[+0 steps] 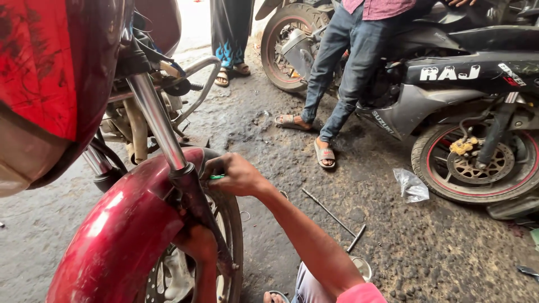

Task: Repairing or adjusting the front fender and fork assembly of a motorcycle using a screwdriver.

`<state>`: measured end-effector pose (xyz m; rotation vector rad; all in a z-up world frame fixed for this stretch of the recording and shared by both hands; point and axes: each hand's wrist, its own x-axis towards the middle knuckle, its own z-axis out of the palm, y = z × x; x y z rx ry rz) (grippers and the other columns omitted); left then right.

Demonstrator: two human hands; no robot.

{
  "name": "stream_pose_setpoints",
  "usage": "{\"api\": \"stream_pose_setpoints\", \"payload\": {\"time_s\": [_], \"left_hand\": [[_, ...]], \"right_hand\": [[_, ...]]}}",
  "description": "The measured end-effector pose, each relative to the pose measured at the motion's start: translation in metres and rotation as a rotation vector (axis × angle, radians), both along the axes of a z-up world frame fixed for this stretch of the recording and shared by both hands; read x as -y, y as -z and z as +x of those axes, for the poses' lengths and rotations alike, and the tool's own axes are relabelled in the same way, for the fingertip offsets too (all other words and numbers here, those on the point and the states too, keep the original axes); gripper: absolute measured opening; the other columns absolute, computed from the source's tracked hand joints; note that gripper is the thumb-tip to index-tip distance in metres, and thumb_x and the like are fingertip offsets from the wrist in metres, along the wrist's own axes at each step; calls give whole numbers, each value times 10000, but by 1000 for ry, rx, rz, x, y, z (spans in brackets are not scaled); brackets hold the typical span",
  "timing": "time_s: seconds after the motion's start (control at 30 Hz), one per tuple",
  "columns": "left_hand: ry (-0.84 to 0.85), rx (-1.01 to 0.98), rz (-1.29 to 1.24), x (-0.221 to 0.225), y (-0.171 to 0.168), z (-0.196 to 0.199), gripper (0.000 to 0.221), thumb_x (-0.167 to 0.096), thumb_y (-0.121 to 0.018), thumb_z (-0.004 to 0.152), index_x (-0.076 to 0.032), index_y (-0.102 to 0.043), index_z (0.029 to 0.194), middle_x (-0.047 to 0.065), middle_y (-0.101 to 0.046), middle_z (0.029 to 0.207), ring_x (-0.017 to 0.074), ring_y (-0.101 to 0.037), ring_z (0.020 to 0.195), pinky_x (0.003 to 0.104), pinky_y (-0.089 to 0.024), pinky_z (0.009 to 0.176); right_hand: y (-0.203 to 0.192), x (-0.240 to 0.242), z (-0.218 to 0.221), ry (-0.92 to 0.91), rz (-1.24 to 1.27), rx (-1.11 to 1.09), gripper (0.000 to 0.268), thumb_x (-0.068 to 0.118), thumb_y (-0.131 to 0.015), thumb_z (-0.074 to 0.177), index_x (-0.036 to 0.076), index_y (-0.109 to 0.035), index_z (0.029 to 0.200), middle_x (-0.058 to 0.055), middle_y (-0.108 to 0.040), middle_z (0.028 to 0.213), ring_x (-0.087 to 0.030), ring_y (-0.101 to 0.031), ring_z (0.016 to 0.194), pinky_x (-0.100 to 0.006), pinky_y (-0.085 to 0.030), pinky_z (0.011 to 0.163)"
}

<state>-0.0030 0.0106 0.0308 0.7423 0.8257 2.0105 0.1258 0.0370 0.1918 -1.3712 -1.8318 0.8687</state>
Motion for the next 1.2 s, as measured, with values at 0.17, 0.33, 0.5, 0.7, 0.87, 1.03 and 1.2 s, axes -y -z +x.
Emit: {"api": "stream_pose_setpoints", "payload": {"time_s": [0.17, 0.33, 0.5, 0.7, 0.87, 1.03, 1.2], "left_hand": [[-4, -43, 1, -1, -2, -1, 209, -74, -571, 1068, 35, -616, 1241, 103, -666, 1188, 182, -625, 1003, 337, -515, 893], [-35, -84, 28, -2, -2, -1, 202, -52, -553, 1076, 28, -591, 1257, 94, -655, 1221, 188, -627, 1050, 336, -511, 936], [31, 18, 28, -1, -4, -1, 175, -50, -545, 1069, 10, -578, 1230, 93, -651, 1165, 183, -647, 979, 333, -542, 865], [88, 71, -3, -1, -8, -1, 145, -71, -540, 1079, 8, -590, 1190, 120, -672, 1100, 192, -669, 899, 334, -553, 797], [-8, 31, 28, -6, 4, 2, 180, -71, -569, 1062, 19, -573, 1219, 116, -652, 1191, 189, -642, 1010, 334, -531, 886], [-49, -11, 34, -3, -7, 2, 232, -101, -594, 1073, 47, -582, 1252, 107, -649, 1248, 177, -611, 1083, 333, -501, 958], [-54, -42, 24, 1, -14, 1, 225, -107, -589, 1079, 54, -595, 1236, 105, -655, 1228, 176, -612, 1057, 333, -504, 934]], "right_hand": [[-25, 4, -6, -27, 49, 107, 144, 123, -769, 817, 100, -780, 958, -13, -786, 847, -79, -675, 746, -281, -565, 737], [-24, -1, 0, -69, 99, 166, 178, 103, -731, 770, 101, -776, 942, -5, -761, 808, -69, -662, 718, -275, -553, 698], [-10, -10, 9, -108, 39, 45, 148, 91, -740, 786, 70, -771, 929, -3, -744, 789, -60, -627, 723, -267, -534, 686], [-12, -8, 3, -116, 32, 17, 124, 111, -772, 821, 82, -781, 942, 18, -760, 830, -57, -652, 755, -250, -539, 714], [-39, 19, -30, 60, 51, 292, 150, 138, -737, 840, 140, -804, 974, 5, -780, 832, -99, -678, 702, -288, -534, 668], [-17, 28, -43, 165, 277, 652, 131, 160, -679, 903, 75, -723, 993, -94, -717, 774, -231, -650, 584, -406, -547, 560], [-6, 33, -45, 177, 350, 636, 190, 145, -681, 898, 26, -688, 1044, -150, -690, 805, -285, -677, 611, -435, -562, 565]]}}
